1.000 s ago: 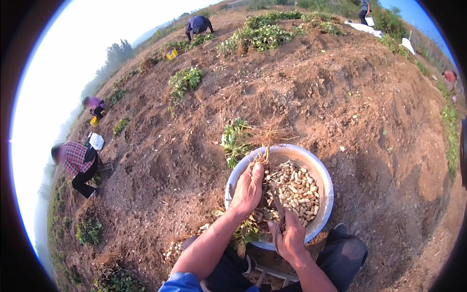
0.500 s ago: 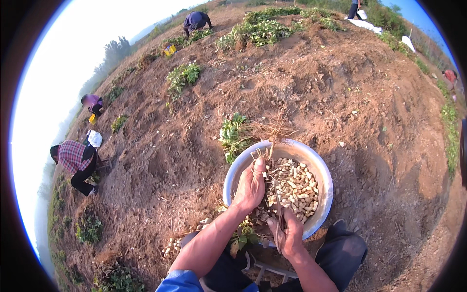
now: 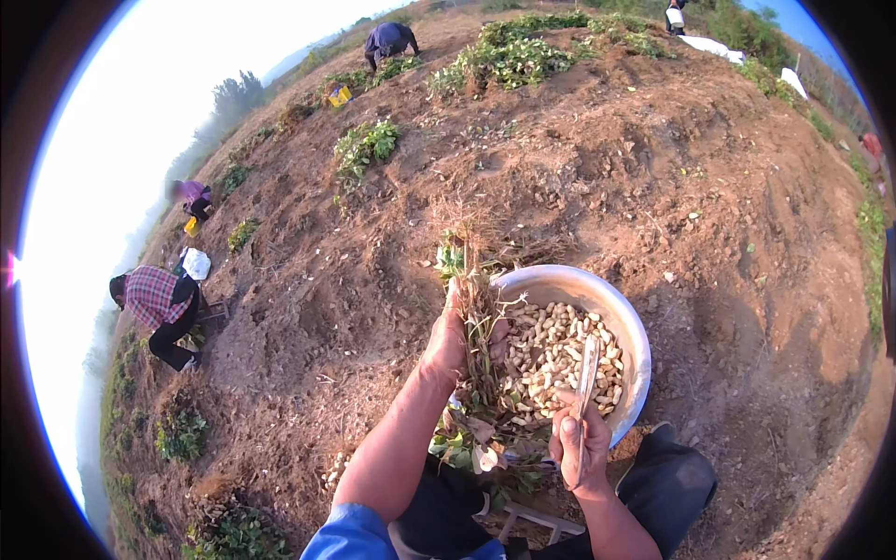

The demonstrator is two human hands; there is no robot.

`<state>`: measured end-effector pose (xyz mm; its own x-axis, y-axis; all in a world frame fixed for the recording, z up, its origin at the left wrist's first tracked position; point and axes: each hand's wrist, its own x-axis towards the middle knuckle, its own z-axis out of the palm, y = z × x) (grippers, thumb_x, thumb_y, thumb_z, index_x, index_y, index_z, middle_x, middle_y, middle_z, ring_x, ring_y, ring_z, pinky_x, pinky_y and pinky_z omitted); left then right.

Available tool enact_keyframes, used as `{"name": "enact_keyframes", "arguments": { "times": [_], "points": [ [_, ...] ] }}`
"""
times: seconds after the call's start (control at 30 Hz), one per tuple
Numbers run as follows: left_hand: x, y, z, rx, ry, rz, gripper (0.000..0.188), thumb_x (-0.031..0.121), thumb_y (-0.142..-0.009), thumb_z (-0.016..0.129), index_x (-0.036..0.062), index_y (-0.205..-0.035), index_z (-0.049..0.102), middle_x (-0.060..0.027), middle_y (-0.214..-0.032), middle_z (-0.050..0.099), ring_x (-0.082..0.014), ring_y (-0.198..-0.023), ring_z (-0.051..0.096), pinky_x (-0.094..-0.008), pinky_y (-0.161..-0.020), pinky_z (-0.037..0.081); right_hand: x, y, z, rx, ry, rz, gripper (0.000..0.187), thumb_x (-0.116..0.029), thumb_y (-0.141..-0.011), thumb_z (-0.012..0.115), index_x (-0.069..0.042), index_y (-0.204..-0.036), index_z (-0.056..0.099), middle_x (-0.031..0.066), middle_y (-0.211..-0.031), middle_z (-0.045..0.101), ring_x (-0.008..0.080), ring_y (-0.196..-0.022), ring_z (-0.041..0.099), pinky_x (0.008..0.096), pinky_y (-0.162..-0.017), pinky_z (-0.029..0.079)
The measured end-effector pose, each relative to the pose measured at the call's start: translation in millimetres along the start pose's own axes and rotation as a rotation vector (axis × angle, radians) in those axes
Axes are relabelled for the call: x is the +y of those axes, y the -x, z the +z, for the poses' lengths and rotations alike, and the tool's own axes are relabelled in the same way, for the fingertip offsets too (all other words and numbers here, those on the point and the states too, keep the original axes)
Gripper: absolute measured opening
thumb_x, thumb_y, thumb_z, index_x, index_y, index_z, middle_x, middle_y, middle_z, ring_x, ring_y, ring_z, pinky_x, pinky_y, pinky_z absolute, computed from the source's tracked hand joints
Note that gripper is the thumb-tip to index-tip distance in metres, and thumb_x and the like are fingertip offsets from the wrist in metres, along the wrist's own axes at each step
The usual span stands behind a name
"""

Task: The person sits in a field and removes peanut pods from uprooted peanut plants by hand, placing the pods into a white bowl. The person repeatedly picks up plants, strips the pods, and discards the stems.

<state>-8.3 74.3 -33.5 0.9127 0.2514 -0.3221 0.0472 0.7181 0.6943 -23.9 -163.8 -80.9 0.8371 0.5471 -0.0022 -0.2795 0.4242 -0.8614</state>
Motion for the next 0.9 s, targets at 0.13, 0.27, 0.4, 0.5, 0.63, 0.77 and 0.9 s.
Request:
{"name": "enact_keyframes", "arguments": {
  "times": [0.13, 0.27, 0.4, 0.5, 0.63, 0.77, 0.9],
  "points": [
    [15.9, 9.7, 15.6, 0.067, 0.054, 0.02, 0.063, 0.067, -0.094, 0.039, 0.0117, -0.113, 0.06, -0.0086, -0.074, 0.058, -0.0238, -0.059, 0.055, -0.0396, -0.053, 0.048, 59.0, -9.4, -36.0, 0.29, -0.457, 0.729, 0.052, -0.056, -0.095, 0.05, -0.007, -0.113, 0.055, 0.0039, -0.077, 0.054, 0.017, -0.063, 0.054, 0.0319, -0.05, 0.044],
    [50.3, 32.9, 3.1, 0.297, -0.342, 0.199, 0.064, 0.06, -0.1, 0.034, 0.0062, -0.121, 0.061, -0.0109, -0.103, 0.066, -0.0184, -0.087, 0.062, -0.0346, -0.073, 0.055, 39.2, -4.5, -22.6, 0.139, -0.393, 0.774, 0.06, -0.063, -0.094, 0.046, -0.007, -0.115, 0.053, 0.0066, -0.08, 0.057, 0.0214, -0.072, 0.058, 0.0373, -0.057, 0.052],
    [93.0, 100.4, 12.7, 0.63, -0.886, 0.813, 0.071, 0.064, -0.098, 0.034, -0.0002, -0.094, 0.065, -0.0017, -0.078, 0.058, -0.0122, -0.075, 0.047, -0.034, -0.073, 0.041, 11.4, -2.8, -17.0, 0.108, -0.254, 0.58, 0.057, -0.062, -0.094, 0.045, -0.009, -0.114, 0.05, 0.0077, -0.085, 0.058, 0.019, -0.072, 0.058, 0.0381, -0.061, 0.054],
    [108.5, 150.5, -16.0, 0.614, -1.137, 1.003, 0.066, 0.06, -0.098, 0.037, 0.0001, -0.083, 0.059, 0.0028, -0.064, 0.045, -0.0101, -0.066, 0.038, -0.0304, -0.061, 0.033, -1.4, 3.2, -19.2, 0.136, -0.239, 0.478, 0.046, -0.054, -0.095, 0.053, -0.01, -0.108, 0.052, 0.006, -0.079, 0.056, 0.0187, -0.067, 0.056, 0.0364, -0.058, 0.052],
    [100.1, 205.3, -44.6, 0.593, -1.384, 0.834, 0.074, 0.059, -0.093, 0.049, -0.0124, -0.106, 0.062, -0.005, -0.067, 0.059, -0.0138, -0.07, 0.055, -0.034, -0.067, 0.045, -45.8, 20.7, -28.3, 0.167, -0.099, 0.218, 0.039, -0.043, -0.098, 0.054, -0.006, -0.111, 0.052, 0.0047, -0.078, 0.056, 0.0146, -0.062, 0.057, 0.0293, -0.051, 0.049],
    [119.4, 204.3, -47.3, 0.439, -1.608, 0.793, 0.066, 0.055, -0.092, 0.052, -0.0066, -0.11, 0.064, -0.021, -0.069, 0.064, -0.0308, -0.072, 0.069, -0.0387, -0.069, 0.051, -87.0, 45.3, -67.9, 0.241, 0.256, -0.002, 0.034, -0.038, -0.101, 0.05, -0.007, -0.111, 0.053, 0.0032, -0.079, 0.053, 0.0103, -0.06, 0.052, 0.0247, -0.051, 0.046],
    [169.4, 127.1, -10.7, 0.078, -1.962, 1.029, 0.059, 0.055, -0.094, 0.049, 0.0002, -0.105, 0.066, -0.0165, -0.077, 0.067, -0.034, -0.071, 0.067, -0.0422, -0.064, 0.051, -123.1, 64.4, -106.9, 0.374, 0.444, -0.006, 0.034, -0.04, -0.101, 0.049, -0.007, -0.111, 0.052, 0.0026, -0.078, 0.05, 0.0099, -0.059, 0.05, 0.0245, -0.051, 0.045]
  ]
}}
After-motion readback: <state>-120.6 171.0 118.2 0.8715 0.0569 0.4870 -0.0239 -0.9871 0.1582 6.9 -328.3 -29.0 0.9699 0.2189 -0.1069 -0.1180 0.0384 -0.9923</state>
